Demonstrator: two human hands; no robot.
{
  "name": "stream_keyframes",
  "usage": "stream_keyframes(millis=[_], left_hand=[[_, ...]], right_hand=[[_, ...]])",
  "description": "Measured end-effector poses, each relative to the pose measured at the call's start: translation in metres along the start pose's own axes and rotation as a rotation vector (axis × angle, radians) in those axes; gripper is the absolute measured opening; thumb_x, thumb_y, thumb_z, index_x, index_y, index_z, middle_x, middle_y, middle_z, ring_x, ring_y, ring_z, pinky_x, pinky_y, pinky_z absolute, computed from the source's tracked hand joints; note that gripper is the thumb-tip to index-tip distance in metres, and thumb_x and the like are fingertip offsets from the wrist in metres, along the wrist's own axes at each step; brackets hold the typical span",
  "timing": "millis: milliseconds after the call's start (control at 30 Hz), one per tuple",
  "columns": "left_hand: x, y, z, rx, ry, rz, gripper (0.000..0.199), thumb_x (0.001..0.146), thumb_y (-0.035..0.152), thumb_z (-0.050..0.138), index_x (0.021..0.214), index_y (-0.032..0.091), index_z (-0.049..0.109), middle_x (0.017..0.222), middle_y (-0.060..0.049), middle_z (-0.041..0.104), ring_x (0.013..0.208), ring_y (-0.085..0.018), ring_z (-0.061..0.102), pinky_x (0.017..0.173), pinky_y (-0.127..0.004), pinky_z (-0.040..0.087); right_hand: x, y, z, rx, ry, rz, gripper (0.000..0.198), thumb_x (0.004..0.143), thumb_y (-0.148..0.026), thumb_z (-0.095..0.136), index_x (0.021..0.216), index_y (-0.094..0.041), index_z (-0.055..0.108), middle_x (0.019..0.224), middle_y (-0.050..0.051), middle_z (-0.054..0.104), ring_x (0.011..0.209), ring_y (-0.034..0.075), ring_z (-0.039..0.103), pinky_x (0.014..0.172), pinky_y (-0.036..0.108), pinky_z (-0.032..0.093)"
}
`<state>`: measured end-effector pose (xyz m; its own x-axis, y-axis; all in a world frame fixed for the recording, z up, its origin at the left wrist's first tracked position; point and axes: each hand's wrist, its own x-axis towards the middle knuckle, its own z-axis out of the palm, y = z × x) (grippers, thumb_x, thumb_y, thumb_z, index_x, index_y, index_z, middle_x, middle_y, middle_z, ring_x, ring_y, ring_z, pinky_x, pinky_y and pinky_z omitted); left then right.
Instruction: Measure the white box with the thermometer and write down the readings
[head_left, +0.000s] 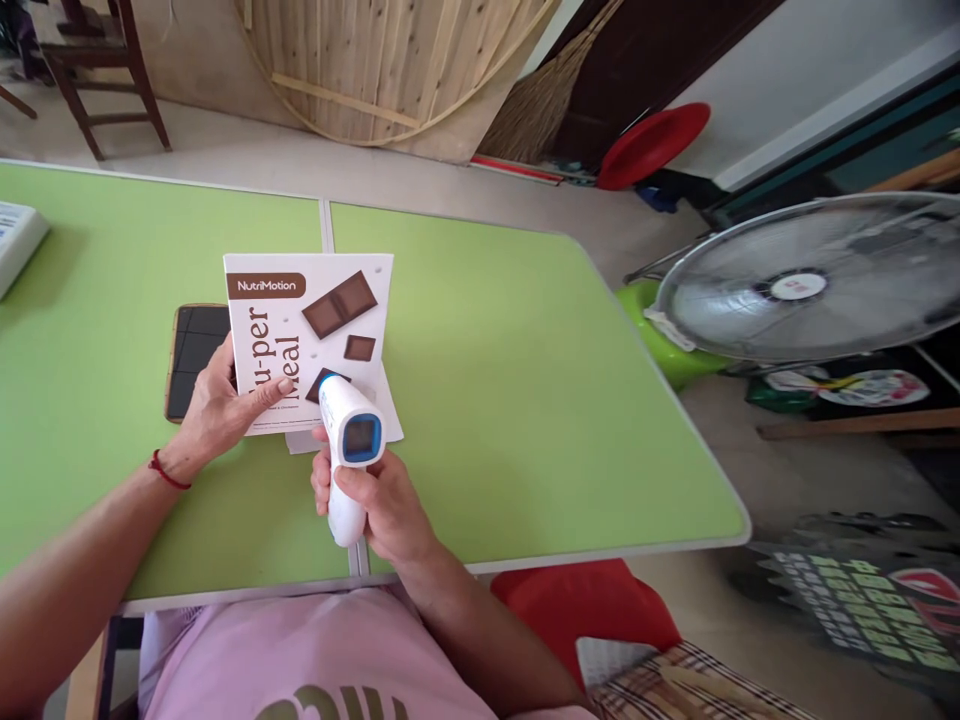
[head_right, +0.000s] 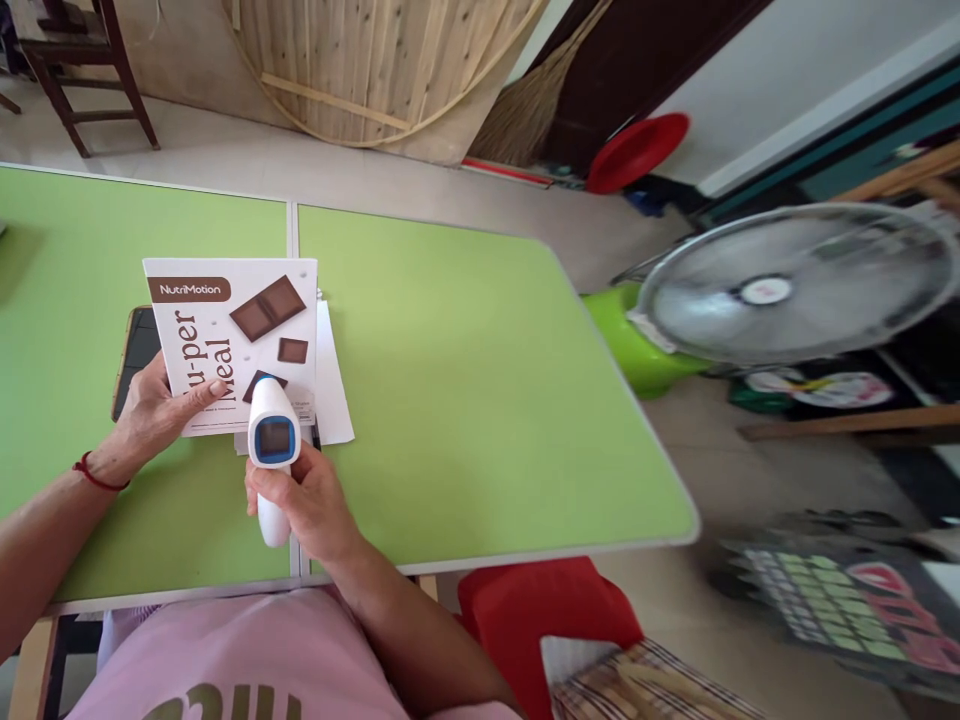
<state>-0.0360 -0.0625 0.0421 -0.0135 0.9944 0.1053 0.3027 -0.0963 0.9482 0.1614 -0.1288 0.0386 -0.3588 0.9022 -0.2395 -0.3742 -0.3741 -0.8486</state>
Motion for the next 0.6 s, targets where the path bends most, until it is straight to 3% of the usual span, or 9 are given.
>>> stream_keyframes(millis=[100, 233, 333, 400, 600], left_hand=[[0.000, 0.001, 0.000, 0.015, -0.001, 0.003, 0.060, 0.077, 0.066, 0.080, 0.113, 0.020, 0.066, 0.108, -0.009, 0.075, 0.097, -0.030, 0.070, 0.076, -0.040, 0.059], [0.001, 0.002, 0.000, 0.020, 0.000, 0.020, 0.060, 0.078, 0.065, 0.079, 0.116, 0.020, 0.066, 0.114, -0.011, 0.074, 0.102, -0.031, 0.071, 0.081, -0.041, 0.061], [0.001, 0.002, 0.000, 0.015, -0.007, 0.050, 0.058, 0.080, 0.062, 0.079, 0.118, 0.020, 0.065, 0.118, -0.012, 0.073, 0.108, -0.033, 0.070, 0.085, -0.044, 0.062], [0.001, 0.002, 0.000, 0.015, -0.011, 0.051, 0.057, 0.080, 0.061, 0.079, 0.118, 0.020, 0.065, 0.117, -0.012, 0.073, 0.108, -0.033, 0.070, 0.084, -0.044, 0.063], [0.000, 0.004, -0.001, 0.043, 0.001, 0.033, 0.057, 0.081, 0.060, 0.079, 0.116, 0.019, 0.063, 0.115, -0.013, 0.074, 0.106, -0.032, 0.071, 0.083, -0.043, 0.064]], right_hand=[[-0.003, -0.012, -0.015, -0.136, -0.020, -0.002, 0.029, 0.076, -0.045, 0.077, 0.077, -0.021, 0.060, 0.066, -0.002, 0.061, 0.056, 0.012, 0.055, 0.056, 0.029, 0.046], [-0.004, -0.046, -0.054, -0.495, -0.060, -0.018, 0.017, 0.074, -0.033, 0.077, 0.078, -0.020, 0.067, 0.069, -0.001, 0.065, 0.059, 0.013, 0.056, 0.055, 0.027, 0.046], [0.002, -0.074, -0.086, -0.760, -0.096, -0.080, 0.042, 0.069, -0.031, 0.082, 0.109, -0.021, 0.075, 0.100, 0.005, 0.077, 0.085, 0.022, 0.071, 0.072, 0.033, 0.058], [0.008, -0.087, -0.103, -0.939, -0.132, -0.094, 0.053, 0.067, -0.029, 0.083, 0.119, -0.022, 0.075, 0.119, 0.008, 0.076, 0.104, 0.027, 0.072, 0.087, 0.040, 0.060], [0.033, -0.106, -0.133, -1.215, -0.290, -0.056, 0.060, 0.070, -0.032, 0.080, 0.128, -0.021, 0.072, 0.123, 0.009, 0.077, 0.107, 0.028, 0.074, 0.088, 0.041, 0.061]])
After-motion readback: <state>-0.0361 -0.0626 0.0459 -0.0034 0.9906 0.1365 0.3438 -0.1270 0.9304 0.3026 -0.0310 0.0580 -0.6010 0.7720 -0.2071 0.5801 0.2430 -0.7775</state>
